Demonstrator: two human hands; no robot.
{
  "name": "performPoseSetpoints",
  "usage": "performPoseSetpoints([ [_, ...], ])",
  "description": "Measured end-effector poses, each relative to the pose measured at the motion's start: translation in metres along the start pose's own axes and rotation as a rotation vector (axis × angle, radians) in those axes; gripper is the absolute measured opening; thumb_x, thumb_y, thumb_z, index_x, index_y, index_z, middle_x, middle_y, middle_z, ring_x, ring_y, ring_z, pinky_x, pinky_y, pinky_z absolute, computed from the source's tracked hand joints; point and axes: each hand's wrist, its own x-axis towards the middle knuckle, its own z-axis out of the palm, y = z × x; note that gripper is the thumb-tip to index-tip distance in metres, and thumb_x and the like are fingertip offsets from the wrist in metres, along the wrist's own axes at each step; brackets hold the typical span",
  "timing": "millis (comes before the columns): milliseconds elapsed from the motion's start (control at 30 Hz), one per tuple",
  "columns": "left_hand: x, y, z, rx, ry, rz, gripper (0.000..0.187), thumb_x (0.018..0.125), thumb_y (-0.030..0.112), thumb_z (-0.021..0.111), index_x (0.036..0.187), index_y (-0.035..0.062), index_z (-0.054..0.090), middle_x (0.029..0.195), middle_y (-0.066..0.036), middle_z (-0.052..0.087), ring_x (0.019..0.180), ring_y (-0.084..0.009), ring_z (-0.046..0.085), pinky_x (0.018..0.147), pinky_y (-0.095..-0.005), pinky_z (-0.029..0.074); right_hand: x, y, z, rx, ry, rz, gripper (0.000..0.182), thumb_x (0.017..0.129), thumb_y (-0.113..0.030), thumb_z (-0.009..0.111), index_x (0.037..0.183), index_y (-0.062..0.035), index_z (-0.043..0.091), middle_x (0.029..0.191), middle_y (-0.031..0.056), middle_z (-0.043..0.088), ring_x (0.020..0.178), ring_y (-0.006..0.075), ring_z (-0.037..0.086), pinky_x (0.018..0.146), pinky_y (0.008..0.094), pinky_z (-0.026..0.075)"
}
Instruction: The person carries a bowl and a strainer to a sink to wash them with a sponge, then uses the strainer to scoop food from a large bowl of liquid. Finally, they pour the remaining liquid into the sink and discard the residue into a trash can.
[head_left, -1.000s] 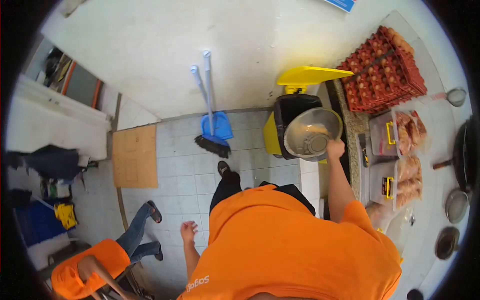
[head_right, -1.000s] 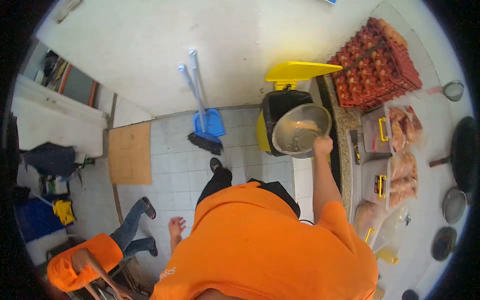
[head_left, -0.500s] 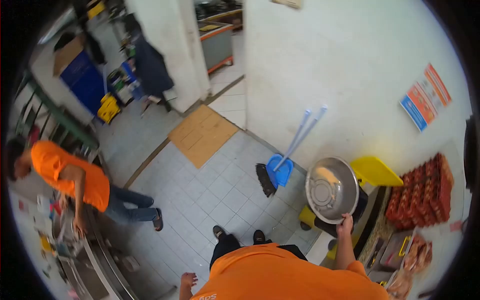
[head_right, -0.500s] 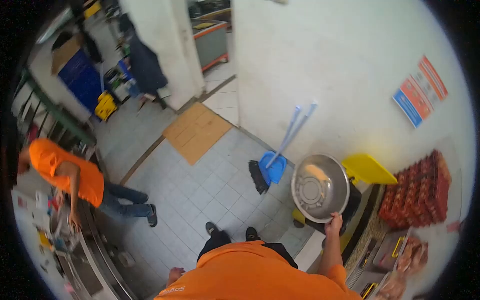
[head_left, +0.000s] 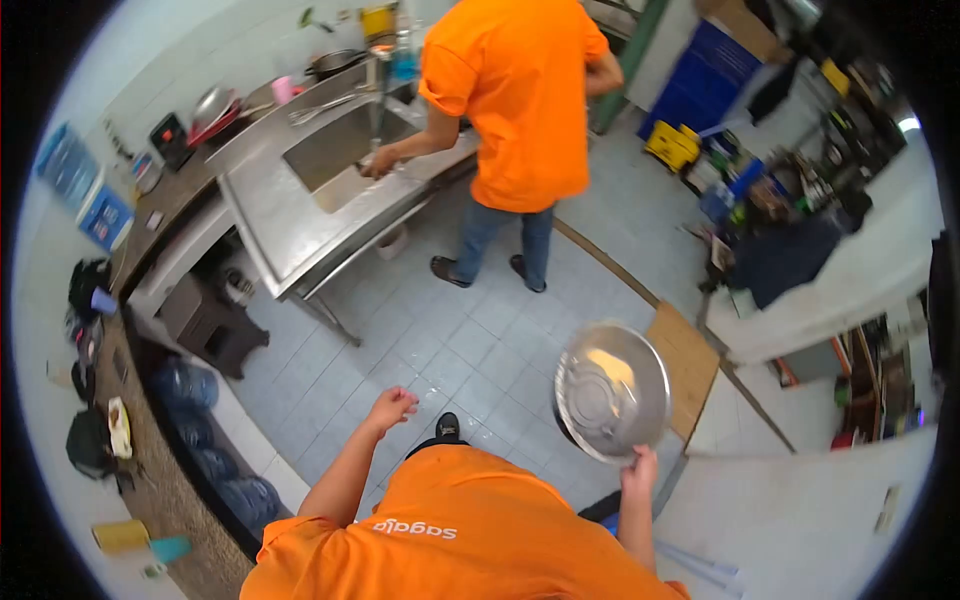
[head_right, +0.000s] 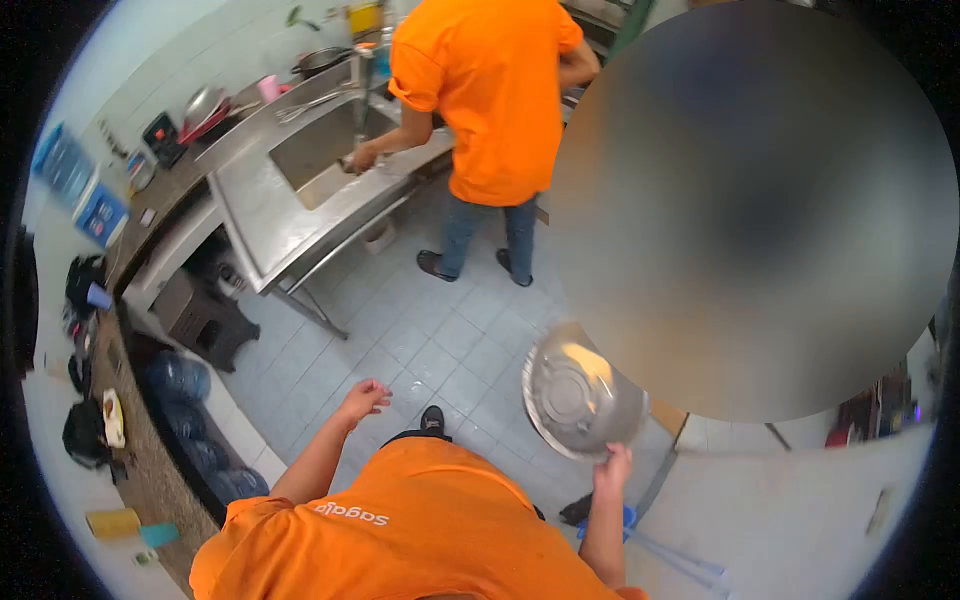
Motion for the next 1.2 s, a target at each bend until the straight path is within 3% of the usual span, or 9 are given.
performPoseSetpoints([
  [67,-0.029,0.059,-0.025,-0.062,0.010,0.019,0.024,0.096,0.031,0.060,0.108,0.0109,0.061,0.110,-0.002,0.067,0.100,-0.0175,0.065,0.078,-0.0362,0.052,0.000,0.007,0.107,0.001,-0.155,-0.007,0.029,0.071,-0.001,0.064,0.097,-0.0097,0.055,0.088,0.0030,0.057,0.076,0.0188,0.055,0.068,0.0388,0.047],
  [100,0.022,0.107,-0.007,-0.127,-0.012,0.003,0.025,0.097,0.033,0.059,0.110,0.0108,0.061,0.114,-0.003,0.066,0.104,-0.0184,0.064,0.081,-0.0369,0.053,0.056,-0.006,0.193,-0.019,-0.248,0.054,0.029,0.071,-0.001,0.064,0.097,-0.0110,0.055,0.086,0.0033,0.056,0.072,0.0183,0.053,0.066,0.0385,0.045],
  [200,-0.001,0.166,-0.019,-0.252,-0.047,0.040,0.029,0.098,0.033,0.059,0.115,0.0097,0.060,0.123,-0.005,0.061,0.110,-0.0217,0.061,0.087,-0.0400,0.054,-0.002,-0.015,0.344,-0.164,-0.380,0.148,0.029,0.073,0.000,0.063,0.097,-0.0125,0.054,0.082,0.0035,0.056,0.067,0.0169,0.051,0.062,0.0372,0.043],
  [367,-0.010,0.218,-0.013,-0.465,0.032,0.114,0.028,0.097,0.027,0.062,0.117,0.0078,0.057,0.127,-0.008,0.055,0.115,-0.0269,0.059,0.091,-0.0447,0.054,-0.036,0.017,0.502,-0.218,-0.766,0.188,0.026,0.075,0.000,0.064,0.095,-0.0113,0.053,0.075,0.0024,0.057,0.058,0.0164,0.051,0.052,0.0331,0.039],
  [467,0.002,0.241,-0.012,-0.653,0.275,0.174,0.025,0.096,0.023,0.064,0.113,0.0065,0.056,0.123,-0.009,0.054,0.118,-0.0305,0.057,0.091,-0.0485,0.054,-0.072,0.016,0.578,-0.230,-0.875,0.218,0.023,0.076,-0.001,0.063,0.094,-0.0102,0.054,0.076,0.0030,0.059,0.056,0.0162,0.052,0.050,0.0309,0.038],
  [733,0.042,0.317,-0.020,-0.999,0.824,0.394,0.020,0.094,0.005,0.063,0.105,0.0046,0.047,0.114,-0.015,0.057,0.111,-0.0346,0.060,0.086,-0.0488,0.060,-0.109,0.026,0.700,-0.317,-1.235,0.247,0.012,0.085,-0.006,0.064,0.096,-0.0066,0.062,0.076,0.0038,0.063,0.051,0.0126,0.051,0.046,0.0288,0.039],
  [833,0.054,0.330,-0.040,-1.066,1.003,0.541,0.018,0.092,-0.003,0.059,0.100,0.0059,0.046,0.103,-0.010,0.060,0.099,-0.0295,0.065,0.081,-0.0465,0.062,-0.113,0.010,0.733,-0.443,-1.576,0.416,0.021,0.095,-0.026,0.066,0.100,-0.0069,0.060,0.082,0.0039,0.064,0.063,0.0120,0.060,0.056,0.0268,0.048],
  [933,0.061,0.326,-0.064,-1.073,1.122,0.578,0.023,0.090,-0.006,0.059,0.093,0.0085,0.042,0.103,-0.012,0.062,0.090,-0.0284,0.067,0.075,-0.0450,0.064,-0.098,-0.003,0.750,-0.601,-1.674,0.497,0.025,0.096,-0.029,0.065,0.104,-0.0080,0.056,0.088,0.0041,0.065,0.071,0.0124,0.063,0.061,0.0256,0.049],
  [1200,0.077,0.356,-0.137,-0.785,1.294,0.583,0.017,0.088,-0.003,0.062,0.093,0.0067,0.049,0.097,-0.006,0.059,0.083,-0.0191,0.066,0.068,-0.0341,0.062,-0.030,0.011,0.801,-0.858,-1.693,0.339,0.013,0.096,-0.022,0.061,0.100,-0.0110,0.056,0.089,0.0029,0.066,0.074,0.0110,0.065,0.065,0.0258,0.049],
])
